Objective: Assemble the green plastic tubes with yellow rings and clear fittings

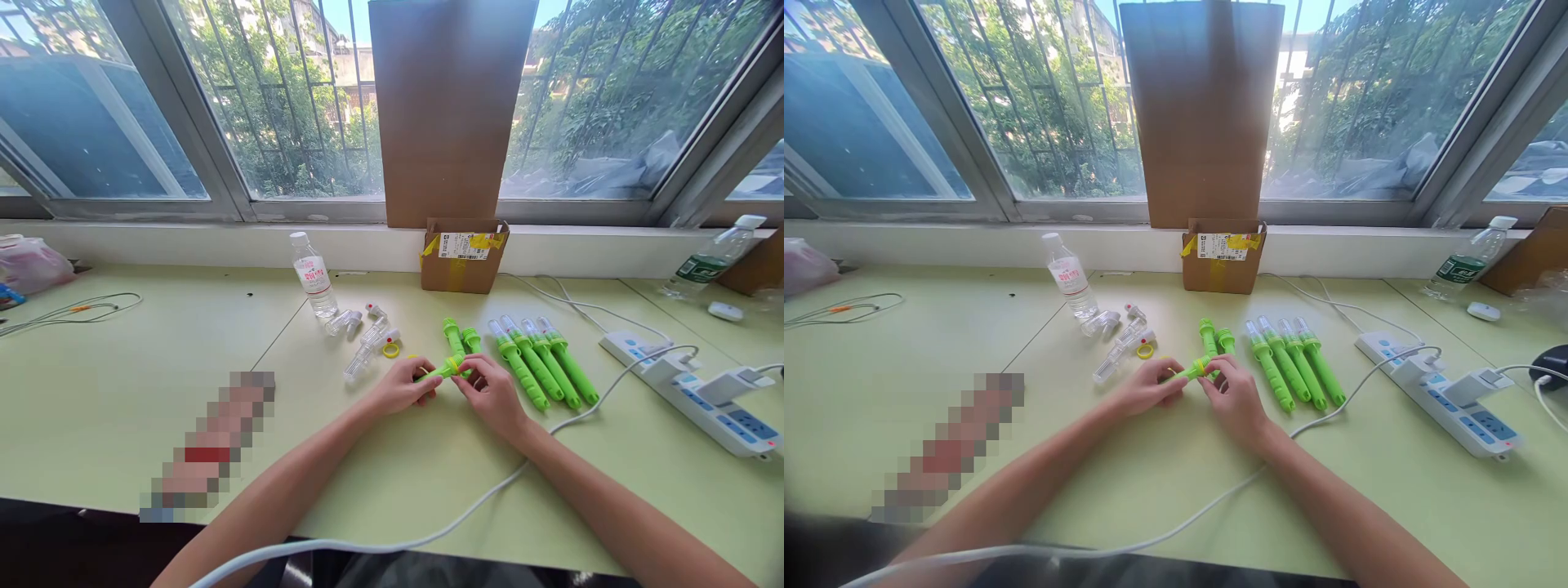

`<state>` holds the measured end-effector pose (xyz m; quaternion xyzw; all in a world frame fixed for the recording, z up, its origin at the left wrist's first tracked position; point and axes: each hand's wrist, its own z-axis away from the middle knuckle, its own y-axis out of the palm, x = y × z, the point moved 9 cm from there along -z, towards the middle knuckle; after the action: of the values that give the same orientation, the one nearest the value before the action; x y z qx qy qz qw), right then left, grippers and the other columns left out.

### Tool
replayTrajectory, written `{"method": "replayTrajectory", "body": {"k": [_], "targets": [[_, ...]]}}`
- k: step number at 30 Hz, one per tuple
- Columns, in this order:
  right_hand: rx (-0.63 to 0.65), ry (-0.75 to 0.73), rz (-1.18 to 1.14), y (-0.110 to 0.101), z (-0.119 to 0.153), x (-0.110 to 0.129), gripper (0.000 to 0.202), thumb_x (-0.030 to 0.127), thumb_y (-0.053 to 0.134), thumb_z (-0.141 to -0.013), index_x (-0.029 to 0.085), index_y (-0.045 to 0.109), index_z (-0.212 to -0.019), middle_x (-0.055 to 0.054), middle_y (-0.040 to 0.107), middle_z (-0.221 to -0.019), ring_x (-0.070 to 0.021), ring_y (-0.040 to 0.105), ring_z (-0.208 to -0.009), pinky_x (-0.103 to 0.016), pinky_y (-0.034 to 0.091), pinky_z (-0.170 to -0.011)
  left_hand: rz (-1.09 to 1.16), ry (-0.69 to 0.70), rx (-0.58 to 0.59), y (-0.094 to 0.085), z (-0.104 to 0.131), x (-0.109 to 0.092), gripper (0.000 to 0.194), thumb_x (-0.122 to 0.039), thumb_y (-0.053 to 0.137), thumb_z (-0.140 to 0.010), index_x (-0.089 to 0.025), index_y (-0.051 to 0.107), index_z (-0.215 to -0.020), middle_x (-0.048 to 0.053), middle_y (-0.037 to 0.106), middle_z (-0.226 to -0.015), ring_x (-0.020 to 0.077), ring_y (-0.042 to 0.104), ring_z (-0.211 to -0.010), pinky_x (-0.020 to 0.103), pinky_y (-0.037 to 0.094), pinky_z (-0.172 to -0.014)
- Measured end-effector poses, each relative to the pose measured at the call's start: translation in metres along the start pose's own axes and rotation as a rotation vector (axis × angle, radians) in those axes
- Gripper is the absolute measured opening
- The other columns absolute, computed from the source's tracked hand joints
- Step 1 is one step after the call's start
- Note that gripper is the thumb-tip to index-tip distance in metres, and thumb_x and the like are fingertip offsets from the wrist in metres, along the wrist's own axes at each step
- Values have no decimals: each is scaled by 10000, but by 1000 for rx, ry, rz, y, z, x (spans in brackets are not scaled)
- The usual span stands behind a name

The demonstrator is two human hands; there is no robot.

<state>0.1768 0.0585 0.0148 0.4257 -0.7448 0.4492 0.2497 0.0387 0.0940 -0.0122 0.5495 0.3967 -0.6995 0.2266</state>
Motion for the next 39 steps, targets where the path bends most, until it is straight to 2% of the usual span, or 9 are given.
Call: {"method": "replayTrajectory", "body": {"k": [9,16,22,25,28,30,35,39], "targets": [[15,-9,-11,2,0,-1,132,311,601,-827,190,573,-870,-69,588,-974,-109,573,-546,-258,498,-474,-65,6,60,3,0,1,436,-559,432,-852,-149,574,-900,47,648,-772,100,574,-573,192,423,-496],[24,-13,-12,3,1,-1,131,312,597,-826,196,562,-875,-63,582,-969,-111,572,-549,-258,497,-471,-31,-4,102,4,0,1,435,-566,427,-849,-150,547,-814,36,635,-740,99,564,-572,201,441,-525],[26,-1,-27,3,1,0,100,283,582,-836,198,562,-884,-61,578,-966,-113,568,-557,-254,486,-472,52,12,142,4,-2,-1,445,-565,426,-850,-144,542,-766,33,620,-666,88,534,-507,198,415,-480],[11,-3,-29,2,1,-1,100,294,572,-843,195,569,-855,-64,589,-954,-117,567,-554,-256,484,-477,45,-33,105,1,-2,3,425,-568,463,-832,-151,543,-831,23,619,-671,80,523,-487,186,399,-445],[1,-14,-18,2,2,-1,105,299,572,-842,194,578,-839,-65,599,-955,-119,569,-554,-264,491,-493,30,-69,49,-3,0,6,410,-513,639,-732,-188,506,-943,-29,598,-653,66,493,-446,172,378,-409],[1,-17,-14,2,2,-1,98,290,576,-840,193,583,-842,-65,599,-957,-118,571,-556,-264,494,-498,42,-62,33,-3,1,5,439,-449,714,-674,-206,476,-952,-55,581,-641,66,492,-437,171,382,-401],[15,-11,-13,2,1,0,83,264,586,-832,186,587,-857,-65,593,-967,-109,567,-551,-255,488,-488,41,23,-29,-6,0,-1,309,-410,685,-704,-170,522,-810,-36,551,-636,74,508,-493,172,393,-414],[17,-10,-14,1,0,2,90,258,604,-818,186,580,-868,-57,591,-968,-106,568,-553,-252,487,-489,65,52,-35,-6,-1,-2,285,-403,672,-723,-152,562,-804,-36,537,-608,71,494,-499,174,386,-430]]}}
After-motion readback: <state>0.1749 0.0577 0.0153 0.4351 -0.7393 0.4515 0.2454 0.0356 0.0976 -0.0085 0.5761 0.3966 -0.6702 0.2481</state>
